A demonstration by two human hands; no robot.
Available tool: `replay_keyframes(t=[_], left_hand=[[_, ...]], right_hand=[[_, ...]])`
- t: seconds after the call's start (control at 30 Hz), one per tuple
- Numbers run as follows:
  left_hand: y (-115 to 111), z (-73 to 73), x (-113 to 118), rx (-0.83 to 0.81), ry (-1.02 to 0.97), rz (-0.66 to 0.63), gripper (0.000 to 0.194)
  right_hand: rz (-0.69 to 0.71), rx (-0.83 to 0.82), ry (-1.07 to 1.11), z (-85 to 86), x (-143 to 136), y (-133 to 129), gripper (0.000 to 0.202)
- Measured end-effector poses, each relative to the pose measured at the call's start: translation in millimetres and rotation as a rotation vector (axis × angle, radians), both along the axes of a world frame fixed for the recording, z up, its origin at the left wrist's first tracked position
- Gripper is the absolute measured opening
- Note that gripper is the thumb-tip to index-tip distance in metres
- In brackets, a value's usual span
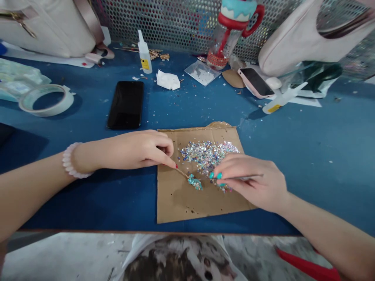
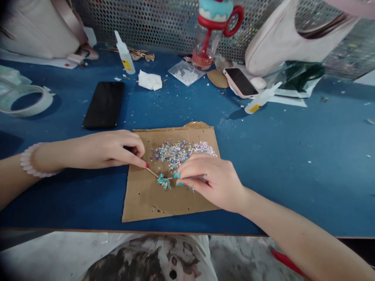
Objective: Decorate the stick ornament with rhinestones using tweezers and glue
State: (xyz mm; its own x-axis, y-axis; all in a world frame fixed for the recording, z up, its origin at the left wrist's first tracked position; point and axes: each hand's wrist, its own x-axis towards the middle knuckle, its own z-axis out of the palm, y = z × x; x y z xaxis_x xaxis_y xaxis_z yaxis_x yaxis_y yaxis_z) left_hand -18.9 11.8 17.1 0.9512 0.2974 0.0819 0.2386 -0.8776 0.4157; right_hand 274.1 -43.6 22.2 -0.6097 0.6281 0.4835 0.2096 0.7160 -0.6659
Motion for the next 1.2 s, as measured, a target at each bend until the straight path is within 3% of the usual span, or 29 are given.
replay_keyframes(t=[0.17,0.63,1.2], left_hand=[[0,-0.8,1,0.037,-0.036,-0.011,0.034],[-14,3.5,16,0.074,0.002,0.053,0.020],[-13,3.6,14,0.083,0.020,0.025,0.026]], right_hand=[[0.128,0.010,-0.030,4.4,-4,-11,0.010],[0.168,0.079,-0.040,1.5,-5,-15,0.006],[0.193,0.139,-0.108,2.2,-1,-15,0.014]])
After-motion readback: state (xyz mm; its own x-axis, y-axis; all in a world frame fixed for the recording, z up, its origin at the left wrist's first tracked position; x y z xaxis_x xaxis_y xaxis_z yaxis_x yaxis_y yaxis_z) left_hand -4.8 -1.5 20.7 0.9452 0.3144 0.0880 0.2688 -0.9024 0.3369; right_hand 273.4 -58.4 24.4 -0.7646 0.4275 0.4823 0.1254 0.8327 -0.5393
